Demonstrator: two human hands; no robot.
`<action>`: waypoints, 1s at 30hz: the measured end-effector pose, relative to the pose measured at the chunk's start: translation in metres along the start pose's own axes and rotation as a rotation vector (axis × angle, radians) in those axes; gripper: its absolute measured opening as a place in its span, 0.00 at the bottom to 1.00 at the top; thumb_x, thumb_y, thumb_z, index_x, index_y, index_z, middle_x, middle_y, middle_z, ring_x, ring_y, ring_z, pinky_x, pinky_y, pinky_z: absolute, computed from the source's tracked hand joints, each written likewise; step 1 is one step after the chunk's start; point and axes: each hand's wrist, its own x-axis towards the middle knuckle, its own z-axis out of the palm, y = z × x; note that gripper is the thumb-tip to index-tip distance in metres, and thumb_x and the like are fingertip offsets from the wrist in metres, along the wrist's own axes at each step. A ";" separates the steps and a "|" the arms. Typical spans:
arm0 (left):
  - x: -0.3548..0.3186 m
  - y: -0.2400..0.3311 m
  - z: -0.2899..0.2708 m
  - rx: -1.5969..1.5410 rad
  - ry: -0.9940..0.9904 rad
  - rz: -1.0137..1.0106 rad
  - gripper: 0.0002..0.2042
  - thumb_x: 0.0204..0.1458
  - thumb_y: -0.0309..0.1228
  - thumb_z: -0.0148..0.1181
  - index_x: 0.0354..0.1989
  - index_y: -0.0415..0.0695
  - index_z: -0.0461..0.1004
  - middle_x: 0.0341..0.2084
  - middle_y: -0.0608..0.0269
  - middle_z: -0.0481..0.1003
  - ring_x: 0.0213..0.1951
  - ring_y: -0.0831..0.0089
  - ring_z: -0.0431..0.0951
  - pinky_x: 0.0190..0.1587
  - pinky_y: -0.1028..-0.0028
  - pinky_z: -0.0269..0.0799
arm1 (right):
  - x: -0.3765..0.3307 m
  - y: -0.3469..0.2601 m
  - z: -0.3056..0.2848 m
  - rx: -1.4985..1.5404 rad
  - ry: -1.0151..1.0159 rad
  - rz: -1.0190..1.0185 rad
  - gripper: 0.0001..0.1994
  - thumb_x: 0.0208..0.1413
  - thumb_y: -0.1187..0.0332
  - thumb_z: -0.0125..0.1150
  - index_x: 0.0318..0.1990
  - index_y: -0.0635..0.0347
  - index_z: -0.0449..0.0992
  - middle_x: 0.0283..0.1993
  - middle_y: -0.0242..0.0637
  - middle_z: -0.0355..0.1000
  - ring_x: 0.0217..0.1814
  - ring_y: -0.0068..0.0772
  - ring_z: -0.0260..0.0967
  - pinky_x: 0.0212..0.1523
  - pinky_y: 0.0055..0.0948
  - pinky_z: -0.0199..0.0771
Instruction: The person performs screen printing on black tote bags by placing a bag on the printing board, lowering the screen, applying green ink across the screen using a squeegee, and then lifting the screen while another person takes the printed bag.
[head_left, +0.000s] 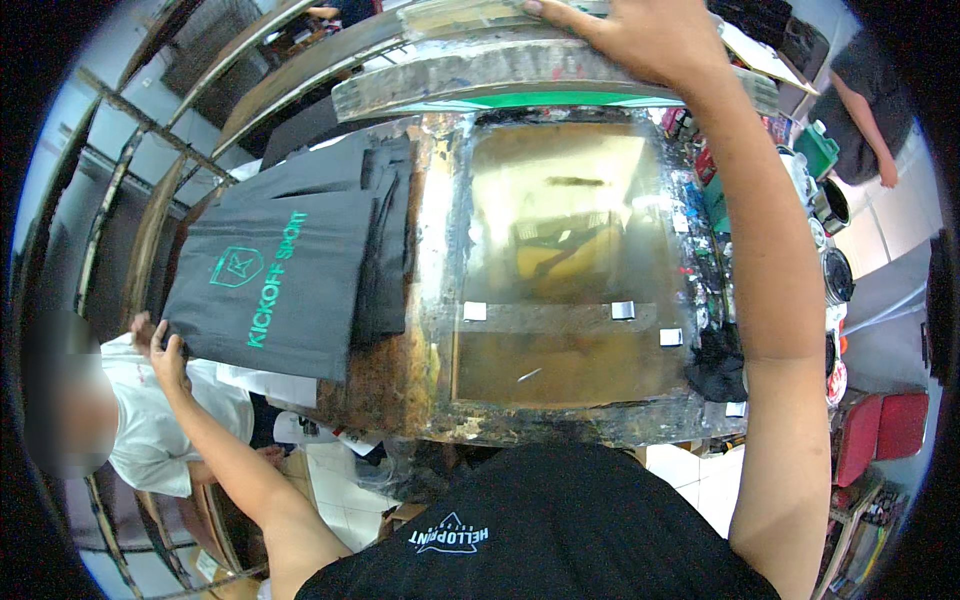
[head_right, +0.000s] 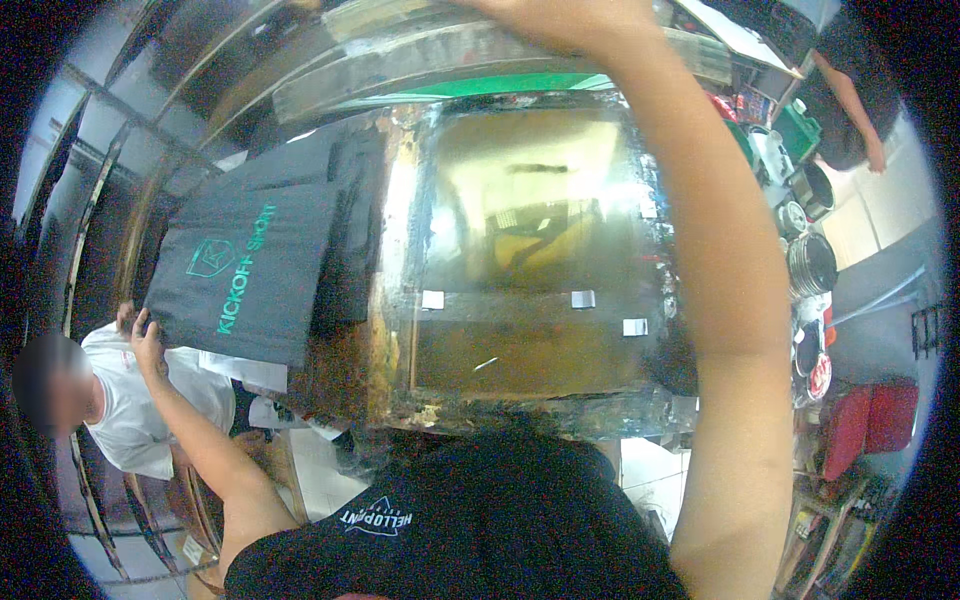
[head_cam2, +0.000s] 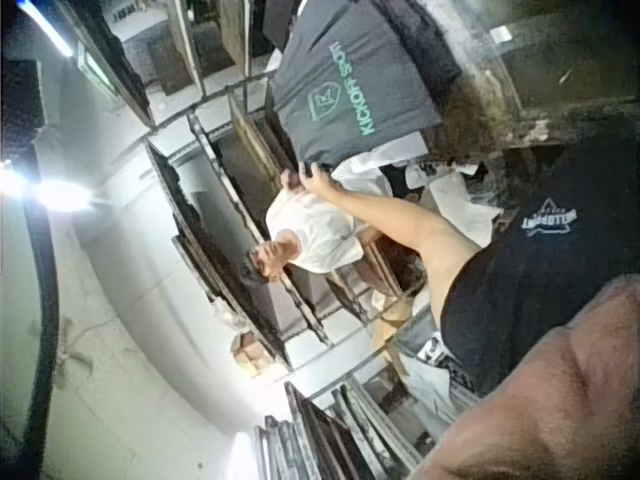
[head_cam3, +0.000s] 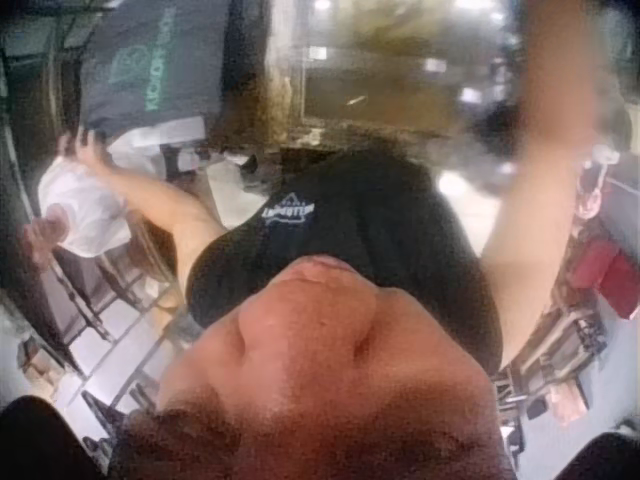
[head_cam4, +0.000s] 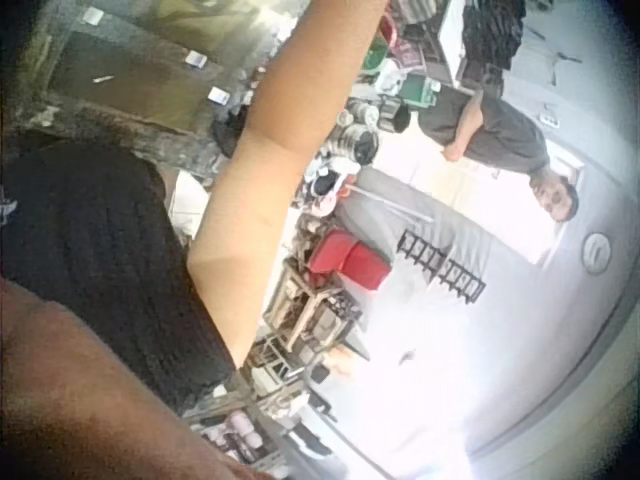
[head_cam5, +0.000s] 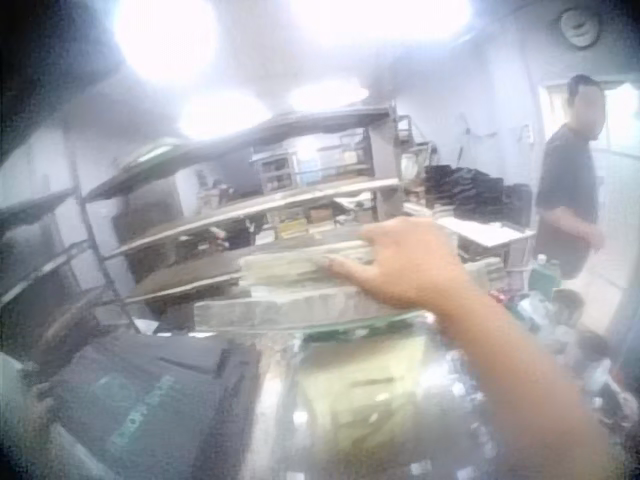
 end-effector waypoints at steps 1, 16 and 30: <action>0.013 -0.018 -0.021 0.099 0.062 -0.006 0.25 0.53 0.22 0.60 0.63 0.38 0.74 0.41 0.61 0.79 0.37 0.75 0.77 0.42 0.75 0.73 | -0.002 0.000 0.008 0.039 0.142 -0.032 0.50 0.60 0.20 0.29 0.58 0.60 0.77 0.46 0.40 0.82 0.44 0.30 0.78 0.52 0.39 0.78; -0.205 0.141 0.240 0.749 -0.228 1.075 0.19 0.52 0.43 0.70 0.42 0.38 0.81 0.41 0.55 0.80 0.47 0.54 0.79 0.51 0.60 0.75 | 0.002 0.001 -0.006 -0.056 0.150 -0.038 0.46 0.56 0.21 0.41 0.29 0.64 0.80 0.26 0.47 0.76 0.35 0.43 0.76 0.42 0.44 0.75; -0.190 0.167 0.273 0.552 -0.422 1.014 0.11 0.68 0.35 0.51 0.44 0.40 0.74 0.42 0.44 0.79 0.42 0.42 0.80 0.40 0.52 0.77 | 0.010 0.001 -0.013 -0.037 -0.131 0.054 0.49 0.60 0.21 0.31 0.49 0.63 0.80 0.39 0.45 0.80 0.40 0.35 0.76 0.42 0.41 0.77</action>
